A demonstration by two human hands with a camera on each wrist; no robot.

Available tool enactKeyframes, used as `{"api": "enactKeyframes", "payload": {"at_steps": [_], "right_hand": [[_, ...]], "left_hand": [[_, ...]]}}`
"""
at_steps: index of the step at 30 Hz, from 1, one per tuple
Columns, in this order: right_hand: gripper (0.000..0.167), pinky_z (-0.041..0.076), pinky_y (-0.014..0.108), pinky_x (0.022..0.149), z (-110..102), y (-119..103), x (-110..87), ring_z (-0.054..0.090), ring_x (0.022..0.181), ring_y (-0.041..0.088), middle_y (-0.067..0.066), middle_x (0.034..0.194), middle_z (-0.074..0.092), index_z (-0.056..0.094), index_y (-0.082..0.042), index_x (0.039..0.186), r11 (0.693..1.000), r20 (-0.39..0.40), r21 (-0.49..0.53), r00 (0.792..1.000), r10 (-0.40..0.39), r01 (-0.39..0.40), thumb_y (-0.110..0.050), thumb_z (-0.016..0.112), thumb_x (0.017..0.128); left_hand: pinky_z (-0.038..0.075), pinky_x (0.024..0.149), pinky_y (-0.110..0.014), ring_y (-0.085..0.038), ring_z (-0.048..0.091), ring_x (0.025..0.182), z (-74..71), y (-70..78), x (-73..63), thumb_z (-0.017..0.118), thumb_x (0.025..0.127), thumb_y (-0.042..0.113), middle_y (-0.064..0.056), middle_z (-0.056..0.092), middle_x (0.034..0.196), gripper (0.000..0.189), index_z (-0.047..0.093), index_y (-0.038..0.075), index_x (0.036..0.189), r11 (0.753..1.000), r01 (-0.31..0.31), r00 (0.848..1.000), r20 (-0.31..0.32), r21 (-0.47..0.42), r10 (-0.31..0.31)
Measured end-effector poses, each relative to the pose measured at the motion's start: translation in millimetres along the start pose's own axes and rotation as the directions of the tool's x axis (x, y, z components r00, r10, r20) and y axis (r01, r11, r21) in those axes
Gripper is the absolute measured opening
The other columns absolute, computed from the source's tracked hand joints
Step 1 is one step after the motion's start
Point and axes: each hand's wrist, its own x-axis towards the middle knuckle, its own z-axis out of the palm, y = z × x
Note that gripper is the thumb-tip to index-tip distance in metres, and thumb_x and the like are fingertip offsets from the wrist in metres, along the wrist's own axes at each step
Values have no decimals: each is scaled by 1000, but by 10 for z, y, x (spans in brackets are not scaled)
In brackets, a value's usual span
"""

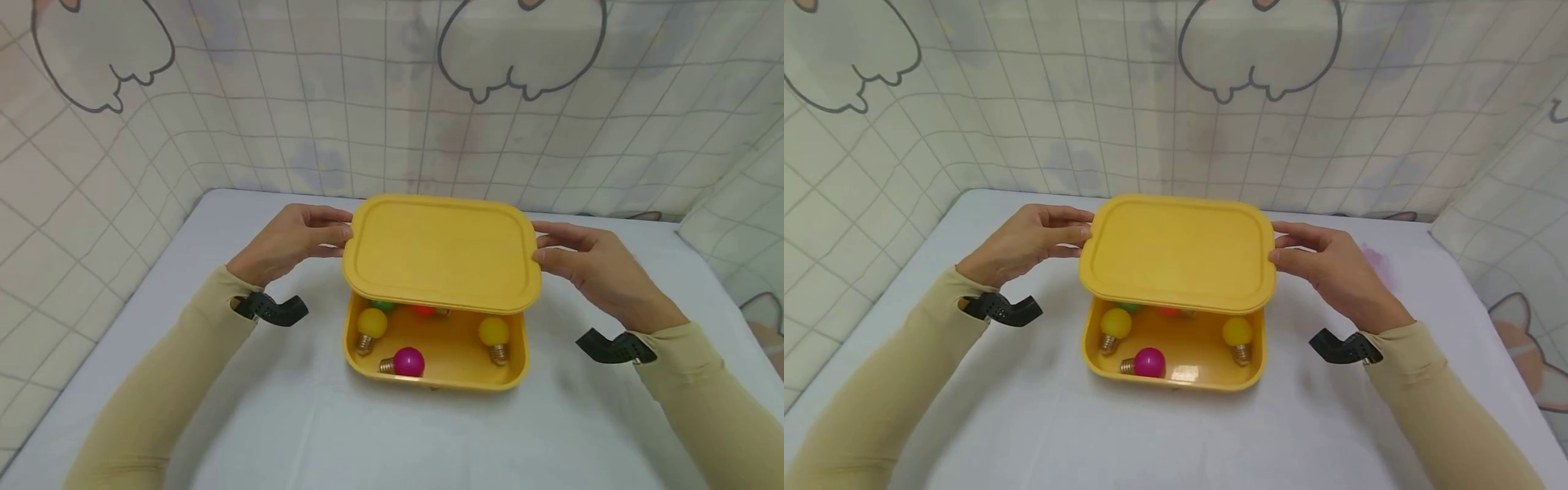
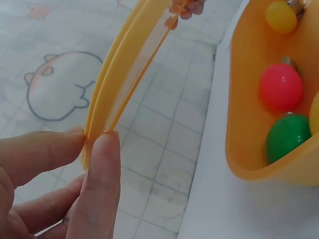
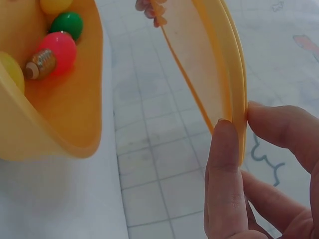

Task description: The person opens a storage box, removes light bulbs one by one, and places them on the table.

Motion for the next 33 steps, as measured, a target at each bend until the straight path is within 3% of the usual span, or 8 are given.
{"api": "enactKeyframes", "payload": {"at_steps": [4,10,14,20,28,33], "right_hand": [[67,40,37,120,-44,-46,66,61,122,12,-5,138,56,44,-26,156,999,8,22,1000,-29,29,-44,69,97],[67,50,11,97,-87,-82,169,63,120,11,-5,136,57,41,-19,158,996,13,38,997,-77,77,-39,66,100],[69,51,11,96,-96,-78,253,64,121,10,-5,140,58,38,-18,159,995,18,56,996,-83,81,-39,66,100],[75,53,13,97,-101,-49,377,63,124,8,-5,149,54,37,-17,160,992,24,100,997,-79,76,-41,69,97],[69,55,16,95,-73,52,582,67,116,9,-6,134,64,40,-9,157,967,50,236,993,-109,94,-27,70,98],[69,56,18,95,-67,129,687,69,112,8,-8,127,68,39,-6,157,950,66,306,994,-87,63,-21,70,98]], "left_hand": [[59,96,-33,-20,74,108,-18,32,46,72,97,23,-13,69,135,47,60,5,139,1000,-6,1000,-3,-13,6],[59,97,-32,-20,73,110,-49,70,139,70,99,22,-12,67,137,47,59,7,141,1000,-9,1000,-2,7,9],[58,98,-32,-22,71,113,-59,88,209,68,99,25,-11,67,137,47,58,8,142,999,-4,1000,-9,33,4],[58,99,-31,-22,71,114,-52,80,309,68,99,22,-11,66,137,46,59,6,142,1000,-1,1000,-25,-14,1],[59,95,-27,-19,71,108,-58,-24,444,67,100,20,-12,66,133,47,57,3,142,998,9,1000,-28,-65,-11],[60,94,-27,-16,72,103,-15,-120,545,67,99,16,-13,65,133,47,56,3,143,993,37,998,-37,-110,-42]]}}
